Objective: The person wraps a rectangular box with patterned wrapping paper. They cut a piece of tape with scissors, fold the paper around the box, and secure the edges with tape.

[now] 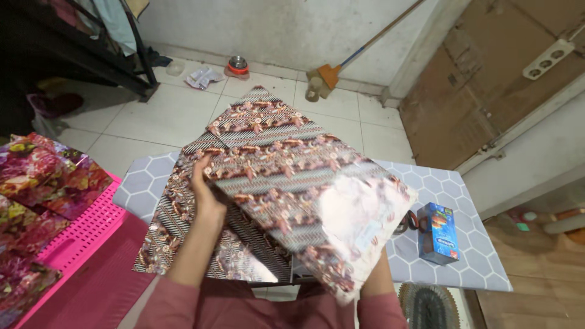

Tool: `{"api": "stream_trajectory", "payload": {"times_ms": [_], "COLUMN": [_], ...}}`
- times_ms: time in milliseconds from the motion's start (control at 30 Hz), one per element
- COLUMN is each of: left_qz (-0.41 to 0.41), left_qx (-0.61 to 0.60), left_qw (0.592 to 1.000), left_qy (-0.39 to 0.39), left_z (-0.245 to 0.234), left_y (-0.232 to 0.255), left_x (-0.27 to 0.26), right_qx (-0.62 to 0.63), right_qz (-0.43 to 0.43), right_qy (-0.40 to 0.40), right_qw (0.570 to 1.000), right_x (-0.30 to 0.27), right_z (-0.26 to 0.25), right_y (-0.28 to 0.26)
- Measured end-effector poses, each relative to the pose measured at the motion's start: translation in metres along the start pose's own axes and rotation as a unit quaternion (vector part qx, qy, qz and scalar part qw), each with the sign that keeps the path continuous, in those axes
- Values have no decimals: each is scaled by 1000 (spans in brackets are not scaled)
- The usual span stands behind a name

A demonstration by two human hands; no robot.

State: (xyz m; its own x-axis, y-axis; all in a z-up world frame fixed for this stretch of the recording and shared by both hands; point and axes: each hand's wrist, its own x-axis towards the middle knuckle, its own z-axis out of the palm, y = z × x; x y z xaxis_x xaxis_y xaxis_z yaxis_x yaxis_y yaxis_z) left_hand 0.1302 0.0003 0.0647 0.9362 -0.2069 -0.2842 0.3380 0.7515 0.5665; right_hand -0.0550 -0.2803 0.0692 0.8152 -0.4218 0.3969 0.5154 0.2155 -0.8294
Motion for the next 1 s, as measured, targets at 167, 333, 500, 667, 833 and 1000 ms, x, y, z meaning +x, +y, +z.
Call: {"api": "stream_trajectory", "payload": {"times_ms": [167, 333, 500, 667, 833, 1000], "left_qz": [-90, -66, -53, 79, 214, 338], "left_qx": [141, 231, 474, 686, 774, 737], "left_qw": [985, 966, 878, 719, 519, 392], "left_qy": [49, -92, -45, -80, -294, -434], "left_z": [4, 9, -1, 2, 6, 9], "left_y": [-1, 7, -16, -6, -8, -27], "left_x": [65, 140, 137, 72, -47, -130], "right_qx": [-67, -191, -331, -486, -372, -394], "right_qz": [64, 206, 196, 115, 61, -81], "right_qy": [-5, -68, -81, -104, -99, -86], "right_qw": [996, 957, 920, 860, 921, 911], "right_x": [29, 11, -2, 1, -7, -29], "right_z": [-35, -62, -69, -60, -26, -5], "right_y": [17, 55, 82, 62, 25, 2]}}
